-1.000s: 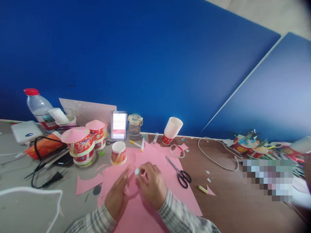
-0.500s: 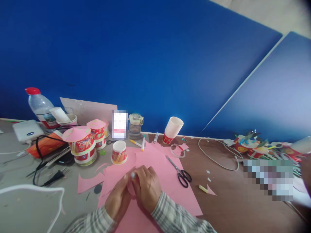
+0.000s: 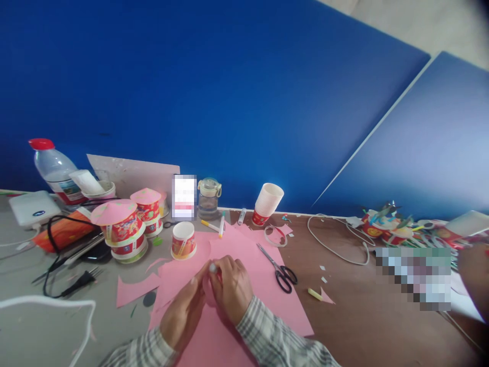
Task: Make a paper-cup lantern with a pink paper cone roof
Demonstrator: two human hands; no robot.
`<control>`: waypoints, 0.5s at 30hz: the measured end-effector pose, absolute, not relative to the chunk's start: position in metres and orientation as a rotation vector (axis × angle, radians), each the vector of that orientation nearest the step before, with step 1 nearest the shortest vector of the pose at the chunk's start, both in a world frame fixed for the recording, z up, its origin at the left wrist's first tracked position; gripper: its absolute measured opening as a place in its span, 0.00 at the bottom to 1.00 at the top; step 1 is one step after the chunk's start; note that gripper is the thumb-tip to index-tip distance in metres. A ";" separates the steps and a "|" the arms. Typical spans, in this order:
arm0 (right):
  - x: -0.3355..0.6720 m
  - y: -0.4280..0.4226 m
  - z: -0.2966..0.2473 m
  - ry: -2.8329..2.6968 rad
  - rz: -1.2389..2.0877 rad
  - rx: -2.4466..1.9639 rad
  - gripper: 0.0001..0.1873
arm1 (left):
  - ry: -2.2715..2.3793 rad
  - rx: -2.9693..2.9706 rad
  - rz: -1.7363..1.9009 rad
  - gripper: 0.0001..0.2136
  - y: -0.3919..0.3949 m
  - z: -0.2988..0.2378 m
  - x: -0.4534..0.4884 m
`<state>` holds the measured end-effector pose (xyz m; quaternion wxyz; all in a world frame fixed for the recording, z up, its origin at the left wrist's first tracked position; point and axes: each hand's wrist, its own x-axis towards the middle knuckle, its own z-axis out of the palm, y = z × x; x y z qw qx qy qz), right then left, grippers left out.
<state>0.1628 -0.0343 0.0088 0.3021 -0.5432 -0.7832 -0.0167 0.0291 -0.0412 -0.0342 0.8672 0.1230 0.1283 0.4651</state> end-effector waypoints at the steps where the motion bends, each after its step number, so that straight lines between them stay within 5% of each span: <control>1: 0.163 -0.034 0.009 -2.068 -0.051 -1.444 0.02 | 0.269 0.286 0.991 0.24 -0.043 -0.032 0.030; 15: 0.169 -0.033 0.013 -2.100 -0.104 -1.299 0.05 | 0.491 0.349 1.049 0.24 -0.031 -0.024 0.024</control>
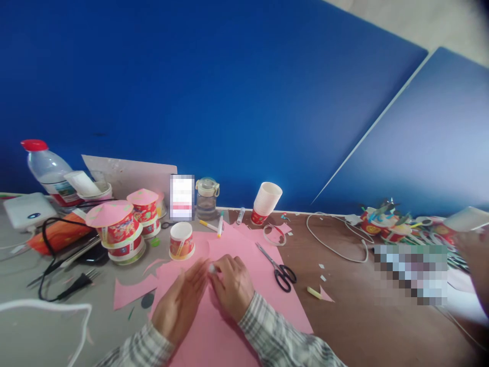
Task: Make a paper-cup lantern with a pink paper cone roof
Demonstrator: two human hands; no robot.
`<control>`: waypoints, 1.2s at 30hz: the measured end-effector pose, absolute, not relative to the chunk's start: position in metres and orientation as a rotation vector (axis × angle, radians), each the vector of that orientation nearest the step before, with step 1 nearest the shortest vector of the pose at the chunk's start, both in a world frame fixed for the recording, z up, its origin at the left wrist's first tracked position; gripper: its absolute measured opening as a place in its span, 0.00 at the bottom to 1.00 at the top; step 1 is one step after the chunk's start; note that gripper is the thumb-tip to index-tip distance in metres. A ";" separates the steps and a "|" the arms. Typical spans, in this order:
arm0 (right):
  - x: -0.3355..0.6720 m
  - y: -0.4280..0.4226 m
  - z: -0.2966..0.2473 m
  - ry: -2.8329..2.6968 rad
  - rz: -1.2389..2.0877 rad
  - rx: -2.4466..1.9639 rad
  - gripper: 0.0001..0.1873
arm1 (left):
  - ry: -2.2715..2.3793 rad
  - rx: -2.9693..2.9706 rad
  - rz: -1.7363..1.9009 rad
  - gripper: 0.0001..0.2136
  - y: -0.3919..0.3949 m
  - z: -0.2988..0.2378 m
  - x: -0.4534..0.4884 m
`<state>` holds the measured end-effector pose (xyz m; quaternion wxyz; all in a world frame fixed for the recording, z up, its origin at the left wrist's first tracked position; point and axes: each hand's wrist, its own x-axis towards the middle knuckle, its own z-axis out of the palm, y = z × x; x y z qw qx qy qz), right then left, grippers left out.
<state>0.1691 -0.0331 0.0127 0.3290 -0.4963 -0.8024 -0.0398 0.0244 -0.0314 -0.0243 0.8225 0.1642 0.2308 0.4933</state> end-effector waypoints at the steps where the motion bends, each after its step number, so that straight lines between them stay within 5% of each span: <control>1: 0.167 -0.035 0.015 -2.163 -0.123 -1.264 0.06 | 0.484 0.334 1.043 0.25 -0.031 -0.023 0.024; 11: 0.157 -0.041 0.019 -2.221 -0.199 -1.240 0.04 | 0.323 0.348 1.007 0.22 -0.042 -0.015 0.030; 24: 0.163 -0.032 0.000 -1.870 0.099 -1.339 0.06 | 0.453 0.523 1.060 0.27 -0.045 -0.012 0.028; 36: 0.155 -0.049 0.023 -2.335 -0.060 -1.072 0.05 | 0.455 0.241 0.996 0.24 -0.038 -0.006 0.028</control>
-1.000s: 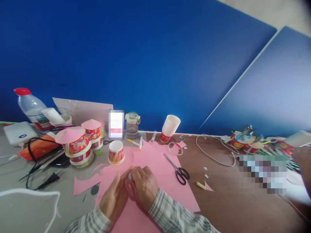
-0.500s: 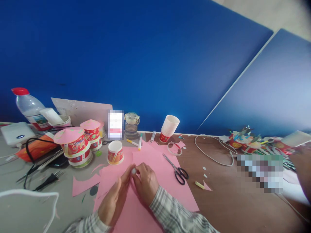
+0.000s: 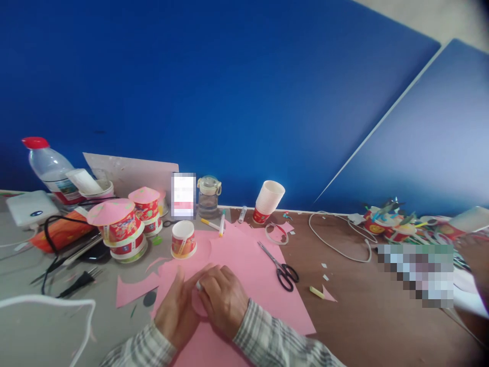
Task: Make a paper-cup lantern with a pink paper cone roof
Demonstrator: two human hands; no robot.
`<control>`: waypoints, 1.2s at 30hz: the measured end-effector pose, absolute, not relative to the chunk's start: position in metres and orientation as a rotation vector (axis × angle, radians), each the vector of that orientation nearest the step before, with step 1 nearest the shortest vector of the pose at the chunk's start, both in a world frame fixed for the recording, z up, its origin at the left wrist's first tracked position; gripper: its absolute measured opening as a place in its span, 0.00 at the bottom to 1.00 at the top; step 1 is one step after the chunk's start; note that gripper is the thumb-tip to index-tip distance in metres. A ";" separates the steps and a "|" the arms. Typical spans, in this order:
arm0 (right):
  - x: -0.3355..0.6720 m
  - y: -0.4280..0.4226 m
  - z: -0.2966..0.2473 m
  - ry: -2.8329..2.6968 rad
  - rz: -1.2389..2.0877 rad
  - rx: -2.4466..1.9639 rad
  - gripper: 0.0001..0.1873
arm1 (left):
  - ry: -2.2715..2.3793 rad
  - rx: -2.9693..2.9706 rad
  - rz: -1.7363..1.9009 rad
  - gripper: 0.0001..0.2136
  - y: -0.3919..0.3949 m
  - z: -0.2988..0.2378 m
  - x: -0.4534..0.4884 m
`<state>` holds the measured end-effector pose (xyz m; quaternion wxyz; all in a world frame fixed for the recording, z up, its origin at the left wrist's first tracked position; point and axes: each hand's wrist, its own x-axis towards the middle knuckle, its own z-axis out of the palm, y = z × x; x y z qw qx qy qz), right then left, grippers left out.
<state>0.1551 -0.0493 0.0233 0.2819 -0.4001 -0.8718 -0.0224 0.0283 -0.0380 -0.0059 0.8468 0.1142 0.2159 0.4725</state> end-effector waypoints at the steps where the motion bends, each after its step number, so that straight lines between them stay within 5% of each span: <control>1: 0.153 -0.050 0.023 -2.332 -0.058 -1.084 0.05 | 0.434 0.232 0.996 0.24 -0.038 -0.004 0.029; 19: 0.156 -0.046 0.021 -2.167 -0.143 -1.358 0.04 | 0.412 0.338 1.005 0.31 -0.039 0.008 0.023; 36: 0.151 -0.050 0.025 -2.286 -0.010 -1.155 0.04 | 0.560 0.253 0.993 0.27 -0.036 -0.007 0.026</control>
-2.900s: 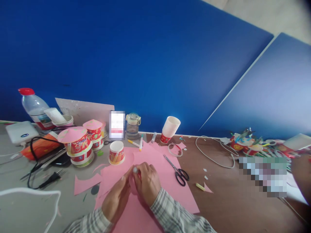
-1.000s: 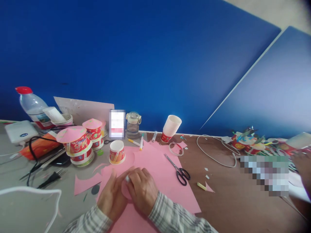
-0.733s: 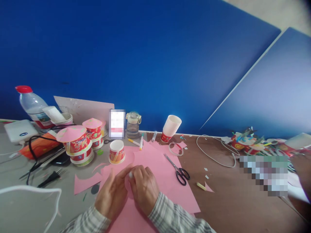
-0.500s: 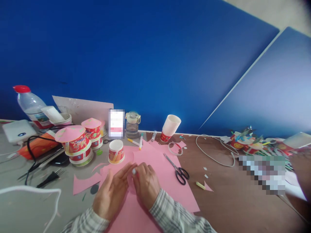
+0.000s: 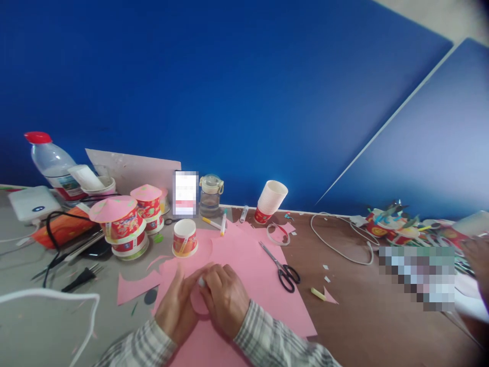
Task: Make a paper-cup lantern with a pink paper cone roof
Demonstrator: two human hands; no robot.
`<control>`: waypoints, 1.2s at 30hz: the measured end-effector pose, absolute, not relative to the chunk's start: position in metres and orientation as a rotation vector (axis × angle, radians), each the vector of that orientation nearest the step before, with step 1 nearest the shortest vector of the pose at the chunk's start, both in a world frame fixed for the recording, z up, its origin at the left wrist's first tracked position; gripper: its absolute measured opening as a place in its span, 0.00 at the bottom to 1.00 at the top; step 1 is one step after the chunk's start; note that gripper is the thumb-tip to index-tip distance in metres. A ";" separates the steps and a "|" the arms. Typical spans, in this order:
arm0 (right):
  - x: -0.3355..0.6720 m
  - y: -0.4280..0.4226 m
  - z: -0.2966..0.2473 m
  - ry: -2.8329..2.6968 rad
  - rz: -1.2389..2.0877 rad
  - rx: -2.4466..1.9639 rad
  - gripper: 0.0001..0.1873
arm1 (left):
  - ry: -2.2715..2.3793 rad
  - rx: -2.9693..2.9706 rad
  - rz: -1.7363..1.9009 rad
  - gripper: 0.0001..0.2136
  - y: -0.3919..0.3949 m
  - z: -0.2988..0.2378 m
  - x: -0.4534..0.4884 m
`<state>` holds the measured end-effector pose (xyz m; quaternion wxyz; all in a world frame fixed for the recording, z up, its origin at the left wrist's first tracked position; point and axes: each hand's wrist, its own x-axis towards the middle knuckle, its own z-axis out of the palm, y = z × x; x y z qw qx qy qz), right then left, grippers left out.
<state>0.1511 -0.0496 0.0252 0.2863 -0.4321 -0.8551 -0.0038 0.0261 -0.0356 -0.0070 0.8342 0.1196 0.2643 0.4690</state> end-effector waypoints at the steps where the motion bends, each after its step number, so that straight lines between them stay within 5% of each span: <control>1: 0.151 -0.049 0.025 -2.278 -0.018 -1.189 0.04 | 0.550 0.255 1.004 0.26 -0.037 -0.006 0.027; 25: 0.151 -0.034 -0.005 -1.909 0.013 -1.472 0.06 | 0.344 0.407 1.047 0.26 -0.050 -0.014 0.029; 36: 0.155 -0.051 0.030 -2.372 -0.030 -0.982 0.03 | 0.460 0.263 0.996 0.28 -0.036 -0.005 0.023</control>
